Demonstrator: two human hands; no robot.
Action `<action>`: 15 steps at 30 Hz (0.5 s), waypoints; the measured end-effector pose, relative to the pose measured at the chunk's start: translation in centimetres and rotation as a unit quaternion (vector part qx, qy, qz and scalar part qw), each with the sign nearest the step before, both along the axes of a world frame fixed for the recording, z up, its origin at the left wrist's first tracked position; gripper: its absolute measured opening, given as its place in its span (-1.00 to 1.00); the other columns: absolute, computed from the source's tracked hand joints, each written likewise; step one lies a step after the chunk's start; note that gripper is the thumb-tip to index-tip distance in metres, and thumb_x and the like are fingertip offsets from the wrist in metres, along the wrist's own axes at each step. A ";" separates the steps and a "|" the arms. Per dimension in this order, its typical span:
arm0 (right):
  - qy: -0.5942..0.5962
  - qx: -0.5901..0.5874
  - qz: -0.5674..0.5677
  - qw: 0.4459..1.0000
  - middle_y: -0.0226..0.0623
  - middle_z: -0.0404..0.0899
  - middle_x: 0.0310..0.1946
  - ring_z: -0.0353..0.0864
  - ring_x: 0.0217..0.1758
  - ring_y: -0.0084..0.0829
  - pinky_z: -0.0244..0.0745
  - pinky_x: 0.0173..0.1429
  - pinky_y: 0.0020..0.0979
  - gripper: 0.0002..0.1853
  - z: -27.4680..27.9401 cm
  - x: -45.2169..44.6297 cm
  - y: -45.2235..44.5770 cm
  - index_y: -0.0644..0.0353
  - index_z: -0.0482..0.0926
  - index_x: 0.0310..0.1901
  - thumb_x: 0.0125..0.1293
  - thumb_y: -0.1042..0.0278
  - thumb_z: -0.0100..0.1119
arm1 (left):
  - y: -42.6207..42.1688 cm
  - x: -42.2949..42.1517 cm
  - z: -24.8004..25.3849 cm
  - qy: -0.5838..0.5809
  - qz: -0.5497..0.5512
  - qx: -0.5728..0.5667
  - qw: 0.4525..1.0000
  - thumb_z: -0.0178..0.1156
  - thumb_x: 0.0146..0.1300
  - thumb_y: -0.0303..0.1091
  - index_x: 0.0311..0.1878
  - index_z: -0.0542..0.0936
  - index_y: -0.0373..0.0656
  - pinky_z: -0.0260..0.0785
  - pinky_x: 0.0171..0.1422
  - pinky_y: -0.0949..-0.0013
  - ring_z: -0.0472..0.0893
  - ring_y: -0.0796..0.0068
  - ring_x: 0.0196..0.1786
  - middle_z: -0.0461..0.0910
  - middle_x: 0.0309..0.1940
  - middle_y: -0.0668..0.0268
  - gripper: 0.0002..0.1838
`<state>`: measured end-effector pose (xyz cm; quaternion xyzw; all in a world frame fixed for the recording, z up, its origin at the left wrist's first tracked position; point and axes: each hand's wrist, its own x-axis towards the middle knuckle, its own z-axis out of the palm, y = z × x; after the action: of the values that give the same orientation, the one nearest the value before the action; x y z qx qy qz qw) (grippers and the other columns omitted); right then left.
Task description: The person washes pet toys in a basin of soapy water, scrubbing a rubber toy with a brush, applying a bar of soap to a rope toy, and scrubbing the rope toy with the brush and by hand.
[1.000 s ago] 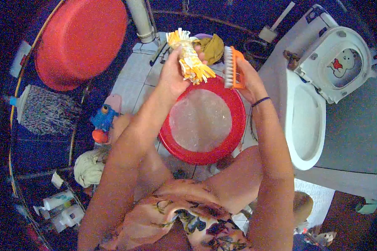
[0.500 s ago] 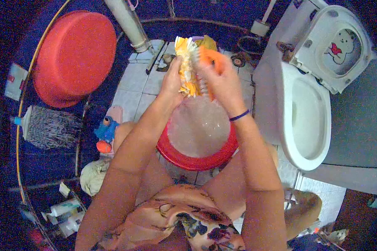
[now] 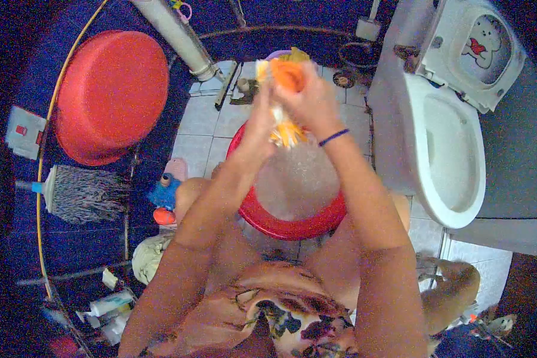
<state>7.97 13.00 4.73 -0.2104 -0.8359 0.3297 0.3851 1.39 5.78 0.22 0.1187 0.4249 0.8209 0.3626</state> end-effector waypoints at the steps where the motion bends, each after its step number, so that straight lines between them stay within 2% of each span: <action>1: -0.003 -0.004 -0.022 1.000 0.00 0.57 -0.47 0.58 -0.42 -0.03 0.50 -0.35 -0.17 -0.56 -0.3 -0.3 1.1 0.16 0.47 -0.22 0.00 -0.02 0.23 | -0.1 1.1 -0.1 -0.005 0.009 -0.016 1.000 -0.16 0.30 0.06 0.03 0.36 -0.13 0.42 -0.10 0.34 0.52 0.45 -0.15 0.49 -0.21 0.30 -0.53; 4: -0.038 0.027 0.009 0.999 -0.03 0.57 -0.48 0.59 -0.41 -0.04 0.51 -0.34 -0.18 -0.58 -1.4 -0.3 -1.1 0.15 0.48 -0.23 0.00 -0.01 0.23 | -0.8 -0.7 0.2 -0.028 -0.019 -0.003 0.999 -0.17 0.30 0.07 0.01 0.38 -0.12 0.42 -0.09 0.35 0.52 0.46 -0.15 0.49 -0.21 0.30 -0.54; 5: -0.041 0.061 0.041 0.996 -0.02 0.57 -0.48 0.59 -0.42 -0.04 0.51 -0.34 -0.16 -0.59 -1.2 0.1 -2.7 0.14 0.49 -0.24 0.00 -0.02 0.22 | -0.9 -2.5 -1.2 -0.039 -0.038 0.039 0.998 -0.17 0.29 0.08 -0.02 0.41 -0.11 0.43 -0.11 0.35 0.53 0.45 -0.17 0.49 -0.22 0.28 -0.54; 6: -0.050 0.060 0.038 0.996 -0.02 0.57 -0.48 0.59 -0.41 -0.05 0.51 -0.33 -0.16 -0.58 -1.1 0.0 -2.6 0.14 0.49 -0.24 0.00 -0.02 0.22 | -1.1 -3.6 -1.2 -0.102 -0.059 0.118 0.986 -0.14 0.28 0.06 0.03 0.40 -0.09 0.45 -0.07 0.27 0.54 0.40 -0.11 0.49 -0.08 0.23 -0.54; 8: -0.064 0.052 0.030 0.996 -0.03 0.57 -0.49 0.59 -0.41 -0.06 0.51 -0.33 -0.16 -0.58 -1.5 -0.4 -2.4 0.14 0.49 -0.24 0.00 -0.03 0.22 | -0.1 -3.7 -3.5 -0.001 -0.043 0.027 0.999 -0.18 0.29 0.10 0.01 0.38 -0.13 0.42 -0.14 0.34 0.52 0.45 -0.18 0.49 -0.22 0.28 -0.51; 9: -0.005 0.016 0.029 0.999 -0.03 0.58 -0.47 0.60 -0.41 -0.08 0.51 -0.32 -0.17 -0.57 -1.5 -0.7 -1.1 0.12 0.49 -0.22 -0.01 -0.04 0.22 | -0.2 -1.9 -2.4 -0.008 -0.017 -0.010 1.000 -0.17 0.29 0.08 0.00 0.39 -0.14 0.42 -0.14 0.35 0.52 0.47 -0.19 0.49 -0.22 0.29 -0.52; 10: -0.018 0.003 0.005 1.000 -0.03 0.58 -0.47 0.60 -0.40 -0.08 0.51 -0.31 -0.17 -0.56 -1.6 -0.8 -0.1 0.12 0.49 -0.22 0.00 -0.05 0.22 | -0.2 0.1 -1.4 -0.016 0.008 -0.047 0.999 -0.16 0.29 0.07 -0.02 0.40 -0.14 0.42 -0.14 0.35 0.52 0.48 -0.20 0.49 -0.22 0.30 -0.53; 12: -0.052 -0.021 -0.037 0.998 -0.03 0.58 -0.47 0.61 -0.38 -0.08 0.51 -0.30 -0.17 -0.55 -1.4 -0.6 1.0 0.13 0.48 -0.22 0.00 -0.06 0.22 | -0.2 0.3 -2.1 -0.013 -0.002 -0.030 0.999 -0.15 0.28 0.07 -0.05 0.41 -0.13 0.43 -0.17 0.35 0.52 0.47 -0.24 0.49 -0.26 0.32 -0.54; 13: -0.043 -0.010 -0.020 0.999 -0.03 0.58 -0.48 0.61 -0.37 -0.07 0.52 -0.30 -0.18 -0.53 -0.9 -0.4 -0.4 0.15 0.48 -0.22 0.00 -0.08 0.20 | -0.6 -0.9 -1.9 -0.011 -0.023 -0.026 0.999 -0.15 0.28 0.07 -0.06 0.42 -0.13 0.43 -0.18 0.35 0.52 0.47 -0.24 0.49 -0.27 0.32 -0.54; 14: -0.086 0.036 0.025 0.995 -0.04 0.58 -0.50 0.61 -0.38 -0.06 0.52 -0.31 -0.19 -0.52 -1.0 -0.2 -1.8 0.17 0.48 -0.22 0.00 -0.09 0.20 | -0.9 -2.1 -1.5 -0.006 -0.043 -0.019 0.999 -0.15 0.28 0.08 -0.06 0.42 -0.13 0.43 -0.18 0.35 0.52 0.47 -0.25 0.49 -0.28 0.32 -0.54; 15: -0.091 0.062 0.037 0.993 -0.04 0.58 -0.50 0.61 -0.39 -0.07 0.52 -0.32 -0.18 -0.51 -0.9 0.1 -3.1 0.16 0.48 -0.22 0.00 -0.10 0.20 | -1.1 -2.9 -0.8 -0.046 -0.032 0.060 0.997 -0.14 0.27 0.08 -0.08 0.43 -0.12 0.44 -0.20 0.33 0.52 0.47 -0.28 0.49 -0.30 0.33 -0.55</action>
<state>8.08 9.90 3.85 -0.1840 -0.8936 0.2708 0.3072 -1.54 4.70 -0.55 0.1157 0.3535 0.8375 0.4003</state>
